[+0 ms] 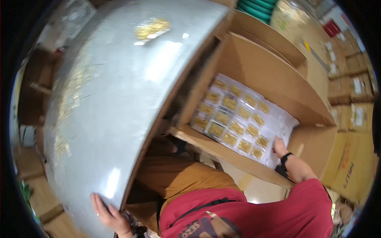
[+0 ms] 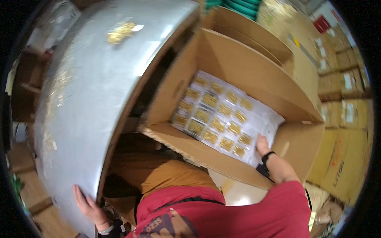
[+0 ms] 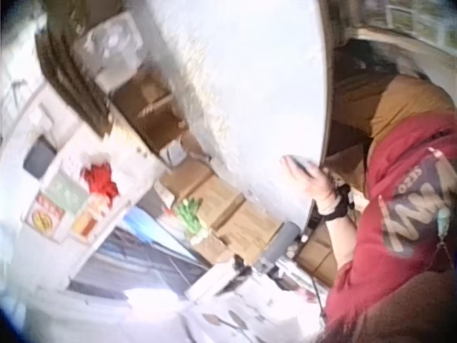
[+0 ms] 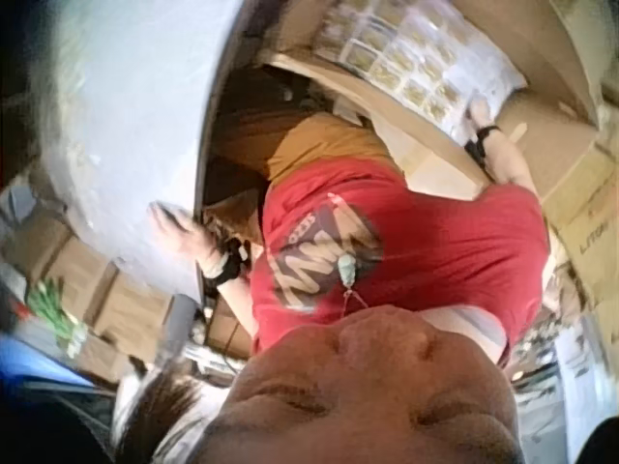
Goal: Gathering handfuls of gold-colored metallic wire ties, placing them into plastic bags, and then packing the bags into a cardboard shipping box.
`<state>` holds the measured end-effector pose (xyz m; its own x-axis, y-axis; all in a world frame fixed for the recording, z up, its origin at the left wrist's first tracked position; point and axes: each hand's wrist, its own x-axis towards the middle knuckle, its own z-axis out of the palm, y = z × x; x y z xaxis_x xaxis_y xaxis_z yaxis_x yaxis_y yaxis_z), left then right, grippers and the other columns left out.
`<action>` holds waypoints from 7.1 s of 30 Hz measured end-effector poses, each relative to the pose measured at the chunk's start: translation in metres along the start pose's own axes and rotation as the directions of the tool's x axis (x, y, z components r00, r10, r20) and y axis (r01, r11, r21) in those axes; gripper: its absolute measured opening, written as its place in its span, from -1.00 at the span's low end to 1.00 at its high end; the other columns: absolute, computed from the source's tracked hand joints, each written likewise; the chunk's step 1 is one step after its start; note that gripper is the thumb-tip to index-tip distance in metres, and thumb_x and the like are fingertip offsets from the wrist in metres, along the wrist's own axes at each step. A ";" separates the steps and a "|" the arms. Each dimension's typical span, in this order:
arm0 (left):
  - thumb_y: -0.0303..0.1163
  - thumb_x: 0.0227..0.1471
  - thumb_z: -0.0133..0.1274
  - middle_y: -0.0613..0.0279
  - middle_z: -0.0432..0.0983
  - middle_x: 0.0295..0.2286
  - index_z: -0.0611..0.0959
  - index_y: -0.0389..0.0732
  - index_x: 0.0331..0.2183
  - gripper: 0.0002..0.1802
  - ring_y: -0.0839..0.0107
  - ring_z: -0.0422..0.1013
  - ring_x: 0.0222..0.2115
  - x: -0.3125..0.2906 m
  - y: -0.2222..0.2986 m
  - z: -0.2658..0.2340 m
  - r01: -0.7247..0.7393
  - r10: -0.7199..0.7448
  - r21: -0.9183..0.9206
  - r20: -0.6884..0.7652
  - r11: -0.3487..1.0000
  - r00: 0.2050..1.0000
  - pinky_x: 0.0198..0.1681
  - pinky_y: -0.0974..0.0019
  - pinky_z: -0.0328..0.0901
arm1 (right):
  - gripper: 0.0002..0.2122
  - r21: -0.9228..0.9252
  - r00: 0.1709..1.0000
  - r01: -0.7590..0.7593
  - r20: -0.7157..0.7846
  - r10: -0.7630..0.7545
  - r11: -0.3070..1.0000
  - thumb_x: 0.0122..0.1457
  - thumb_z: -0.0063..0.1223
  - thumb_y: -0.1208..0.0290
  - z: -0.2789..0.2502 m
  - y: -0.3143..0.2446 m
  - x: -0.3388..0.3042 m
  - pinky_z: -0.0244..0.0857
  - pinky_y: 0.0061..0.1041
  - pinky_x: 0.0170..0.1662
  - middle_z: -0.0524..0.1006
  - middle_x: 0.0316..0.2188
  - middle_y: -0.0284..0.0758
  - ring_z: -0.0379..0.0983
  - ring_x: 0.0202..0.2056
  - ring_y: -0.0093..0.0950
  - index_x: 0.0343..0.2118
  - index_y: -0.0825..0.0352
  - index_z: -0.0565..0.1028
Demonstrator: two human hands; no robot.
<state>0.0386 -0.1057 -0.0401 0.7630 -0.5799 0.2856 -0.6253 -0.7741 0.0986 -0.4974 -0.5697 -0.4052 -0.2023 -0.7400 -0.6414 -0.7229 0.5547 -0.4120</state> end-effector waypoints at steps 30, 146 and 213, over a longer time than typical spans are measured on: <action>-0.27 0.08 0.17 -0.22 0.34 0.11 0.51 -0.43 0.01 -0.46 -0.13 0.23 0.20 -0.004 0.004 -0.005 -0.040 -0.055 -0.390 -0.230 0.920 0.972 0.32 -0.07 0.10 | -0.30 -0.024 -0.394 0.696 0.823 -0.409 -0.718 0.33 -0.22 -0.19 0.359 -0.536 -0.642 -0.31 0.40 0.32 -0.08 0.45 -0.12 -0.30 0.44 0.09 0.41 0.08 0.06; 0.09 0.05 0.20 -0.13 0.24 0.21 0.30 -0.41 0.23 -0.04 -0.08 0.10 0.27 -0.016 -0.054 -0.032 0.117 -0.129 -0.239 -0.037 0.964 0.991 0.36 -0.15 -0.06 | -0.55 0.502 -0.793 0.518 0.585 -0.169 -0.692 0.12 0.07 0.56 0.221 -0.427 -0.602 0.33 -0.28 0.13 0.47 0.09 -0.20 0.39 0.07 -0.17 0.13 0.28 0.43; -0.52 -0.12 0.35 0.01 0.41 -0.13 0.54 -0.30 0.02 -0.39 0.15 0.50 -0.30 -0.043 -0.075 -0.068 0.399 -0.368 -0.421 0.156 0.814 0.916 -0.22 0.21 0.43 | -0.46 0.712 -0.867 0.488 0.461 -0.188 -0.505 0.01 0.33 0.43 0.249 -0.396 -0.614 0.25 -0.22 0.23 0.43 0.10 -0.16 0.34 0.17 -0.13 0.09 0.33 0.40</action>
<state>0.0417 -0.0060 0.0048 0.9552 -0.2858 0.0766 -0.2737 -0.7551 0.5957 0.0782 -0.2402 -0.0094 0.6159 0.7128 0.3354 0.7367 -0.3704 -0.5658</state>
